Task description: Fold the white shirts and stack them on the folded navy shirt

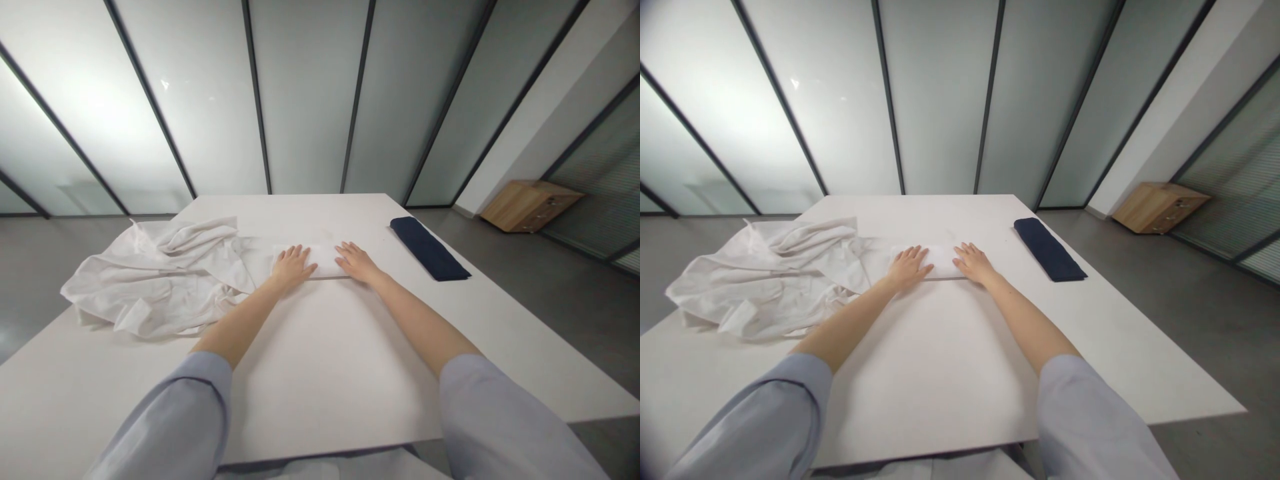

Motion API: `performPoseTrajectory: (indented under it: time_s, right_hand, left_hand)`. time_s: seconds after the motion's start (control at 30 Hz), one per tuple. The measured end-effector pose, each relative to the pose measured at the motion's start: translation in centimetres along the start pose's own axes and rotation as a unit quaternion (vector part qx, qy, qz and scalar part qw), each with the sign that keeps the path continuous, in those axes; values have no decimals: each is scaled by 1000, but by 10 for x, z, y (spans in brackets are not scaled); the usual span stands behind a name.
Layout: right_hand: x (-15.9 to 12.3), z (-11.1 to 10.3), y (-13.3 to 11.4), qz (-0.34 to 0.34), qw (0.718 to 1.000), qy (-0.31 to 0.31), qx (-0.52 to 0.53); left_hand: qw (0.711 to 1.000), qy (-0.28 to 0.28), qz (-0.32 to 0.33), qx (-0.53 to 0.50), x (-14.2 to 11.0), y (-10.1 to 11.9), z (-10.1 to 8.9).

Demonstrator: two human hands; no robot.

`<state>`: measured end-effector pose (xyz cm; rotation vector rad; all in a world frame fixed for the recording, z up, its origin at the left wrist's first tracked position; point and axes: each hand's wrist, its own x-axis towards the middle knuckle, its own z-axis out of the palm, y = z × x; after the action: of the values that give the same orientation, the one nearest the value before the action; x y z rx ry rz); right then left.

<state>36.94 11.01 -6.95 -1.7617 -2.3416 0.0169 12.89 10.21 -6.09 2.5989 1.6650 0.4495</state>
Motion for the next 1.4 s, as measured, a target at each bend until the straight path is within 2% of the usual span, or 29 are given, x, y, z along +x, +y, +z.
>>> performPoseTrajectory:
  time_s: [0.07,0.13,0.2,0.27,0.4,0.47,0.57,0.67,0.8,0.9,0.97,1.1,1.23,1.3,1.4]
  right_hand:
    - [-3,-1,-6,-6,998,-58,-23]
    - [-4,-7,-15,10,995,-82,-51]
    - [-4,-14,-23,31,992,-92,-77]
    - [-2,-20,-30,54,991,-97,-81]
    - [6,-18,-39,116,989,-95,9]
    - [12,-14,-41,176,978,-99,47]
    - [22,-10,-44,236,959,-131,85]
    - [31,-11,-49,224,952,-168,121]
    - [35,-17,-50,171,968,-154,99]
    - [29,-24,-35,144,979,-132,53]
    - [19,-31,-12,150,981,-122,24]
    - [-12,-45,54,235,965,-114,-17]
    - [-45,-58,108,331,941,-64,-41]
    - [-56,-62,120,362,930,-26,-56]
    - [-64,-67,123,351,932,34,-85]
  left_hand:
    - [998,-53,-13,9,-8,-1,9]
    - [998,-60,-14,13,-14,-8,16]
    - [999,-26,-22,21,-18,-16,19]
    - [998,31,-46,25,-19,-25,19]
    - [981,149,-119,-21,-16,-39,17]
    - [970,182,-150,-60,-13,-43,16]
    - [960,199,-166,-102,-11,-46,16]
    - [956,209,-161,-127,-12,-46,15]
    - [955,204,-162,-139,-14,-45,12]
    - [955,196,-167,-147,-13,-46,12]
    - [955,192,-170,-151,-12,-48,14]
    - [957,181,-169,-153,-10,-51,18]
    - [960,172,-166,-148,-9,-52,21]
    - [961,168,-165,-146,-10,-53,21]
    - [962,167,-162,-145,-10,-53,21]
